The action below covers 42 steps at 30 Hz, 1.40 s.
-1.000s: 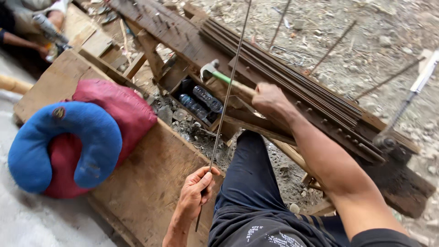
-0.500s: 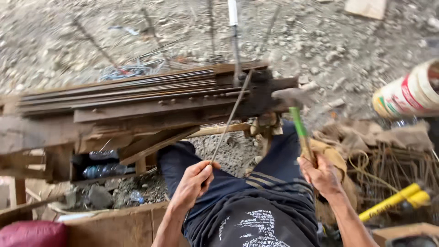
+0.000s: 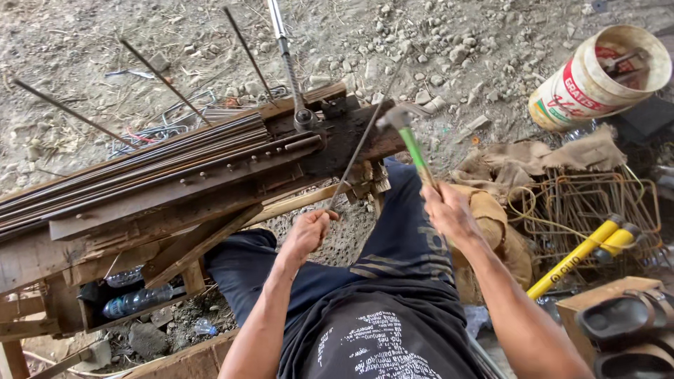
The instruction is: The person uses a hammer to straighten a metal rod, then places it into a manual bending jig. They operate a lever to bend the rod into a U-shape, remove the finished piece, and repeat the process with another rod.
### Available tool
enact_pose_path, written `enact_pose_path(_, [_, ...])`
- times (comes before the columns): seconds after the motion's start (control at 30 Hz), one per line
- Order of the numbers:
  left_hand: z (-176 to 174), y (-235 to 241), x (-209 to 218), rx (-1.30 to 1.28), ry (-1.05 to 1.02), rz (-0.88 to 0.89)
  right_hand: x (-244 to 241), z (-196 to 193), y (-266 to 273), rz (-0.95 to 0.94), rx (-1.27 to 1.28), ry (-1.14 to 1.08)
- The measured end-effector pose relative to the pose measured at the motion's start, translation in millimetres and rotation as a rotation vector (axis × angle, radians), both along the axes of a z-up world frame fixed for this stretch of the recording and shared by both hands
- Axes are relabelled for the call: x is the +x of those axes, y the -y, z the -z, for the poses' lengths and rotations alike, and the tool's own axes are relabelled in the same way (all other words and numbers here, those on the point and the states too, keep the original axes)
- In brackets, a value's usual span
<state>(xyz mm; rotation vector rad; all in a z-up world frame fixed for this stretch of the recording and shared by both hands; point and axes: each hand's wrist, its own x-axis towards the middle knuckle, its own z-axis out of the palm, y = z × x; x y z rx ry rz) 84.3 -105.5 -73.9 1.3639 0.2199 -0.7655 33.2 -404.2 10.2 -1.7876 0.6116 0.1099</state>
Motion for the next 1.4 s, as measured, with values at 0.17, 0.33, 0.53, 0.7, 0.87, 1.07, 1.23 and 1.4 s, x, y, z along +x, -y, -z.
enact_pose_path(0.17, [-33,-5,0,0.682,0.340,0.274,13,9,11,-0.092,0.048,0.163])
enact_pose_path(0.33, [-30,1,-5,0.846,0.399,0.266,22,-11,-4,-0.006,-0.091,0.680])
enact_pose_path(0.53, [-34,4,-10,0.851,0.508,0.281,25,12,3,-0.198,-0.392,0.077])
enact_pose_path(0.7, [-37,-17,-26,0.775,0.439,0.342,16,-5,4,-0.148,-0.043,0.182])
enact_pose_path(0.87, [-70,-32,-42,0.193,0.019,0.077,20,54,8,-0.025,-0.508,0.607])
enact_pose_path(1.07, [-49,-31,-48,0.051,-0.018,-0.021,12,10,16,-0.118,-0.285,-0.137])
enact_pose_path(1.23, [-11,-8,-22,0.164,0.034,-0.023,8,-36,14,-0.062,-0.028,0.536])
enact_pose_path(1.4, [-5,9,4,0.068,0.032,0.014,18,-17,13,-0.006,-0.090,0.767])
